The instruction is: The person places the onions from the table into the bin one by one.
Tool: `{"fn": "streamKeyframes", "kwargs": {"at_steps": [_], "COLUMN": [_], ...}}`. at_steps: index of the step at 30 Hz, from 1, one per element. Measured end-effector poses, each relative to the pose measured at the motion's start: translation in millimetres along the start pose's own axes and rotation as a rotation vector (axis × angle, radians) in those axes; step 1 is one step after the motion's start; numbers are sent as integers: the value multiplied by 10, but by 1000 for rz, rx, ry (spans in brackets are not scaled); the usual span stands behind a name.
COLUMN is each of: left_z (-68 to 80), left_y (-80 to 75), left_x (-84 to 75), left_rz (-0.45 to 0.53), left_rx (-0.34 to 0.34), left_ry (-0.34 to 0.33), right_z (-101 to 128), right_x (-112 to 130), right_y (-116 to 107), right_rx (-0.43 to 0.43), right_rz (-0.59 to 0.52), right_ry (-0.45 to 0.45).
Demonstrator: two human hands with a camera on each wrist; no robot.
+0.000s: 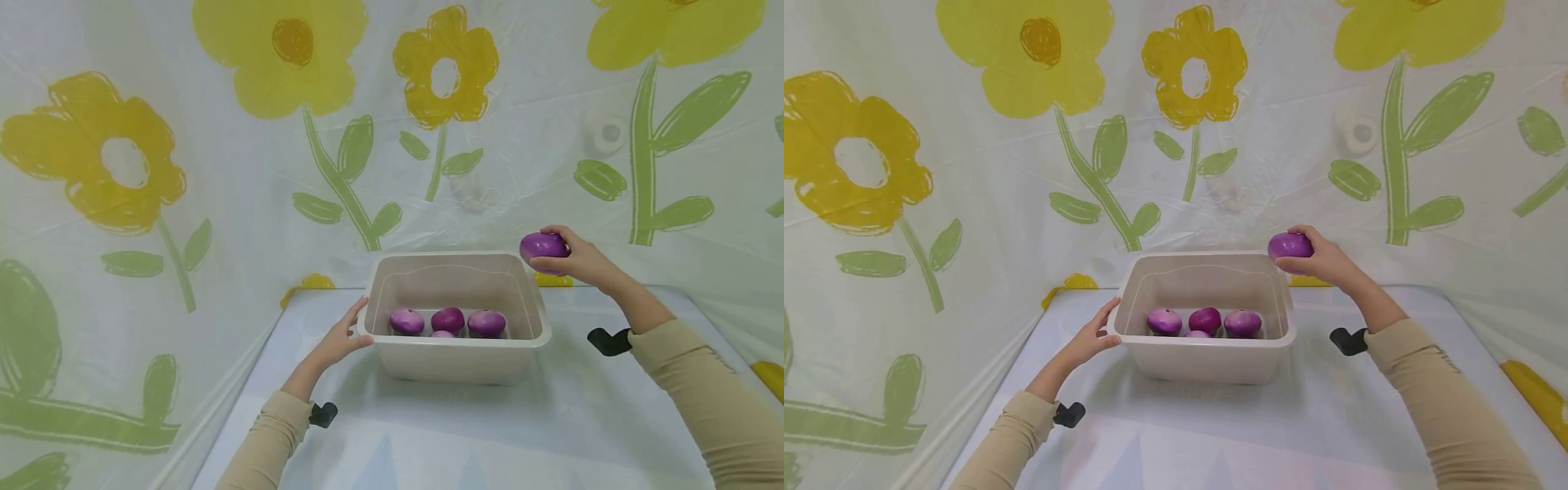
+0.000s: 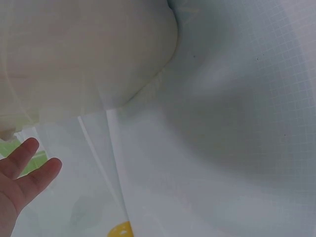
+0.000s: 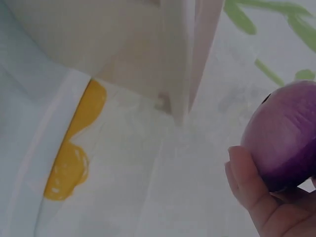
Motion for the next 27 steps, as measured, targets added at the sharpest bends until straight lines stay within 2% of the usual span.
{"fn": "streamKeyframes", "kwargs": {"at_steps": [5, 9, 10, 16, 20, 27], "left_z": [-86, -100, -87, -114, -122, -50], "left_y": [80, 100, 89, 88, 97, 13], "left_x": [196, 212, 167, 147, 195, 167], "left_rz": [0, 4, 9, 8, -14, -168], "left_rx": [-14, -22, -15, 4, -1, 3], "left_ry": [-1, -6, -11, -38, -28, 15], "right_z": [-46, -45, -42, -4, 46, 196], "right_x": [122, 207, 220, 220, 167, 36], "right_y": [203, 311, 320, 254, 176, 24], "right_rx": [54, 97, 100, 61, 37, 5], "right_rz": [15, -2, 2, 88, 110, 159], "right_ry": [-36, -88, -99, -114, -110, -155]}}
Point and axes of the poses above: each hand's wrist, its own z-axis away from the middle knuckle, its own y-axis out of the palm, x = y × z, the point moved 8 cm from there along -z, towards the middle knuckle, and after that the axes turned 15 degrees about -z, right-handed, at the moved point
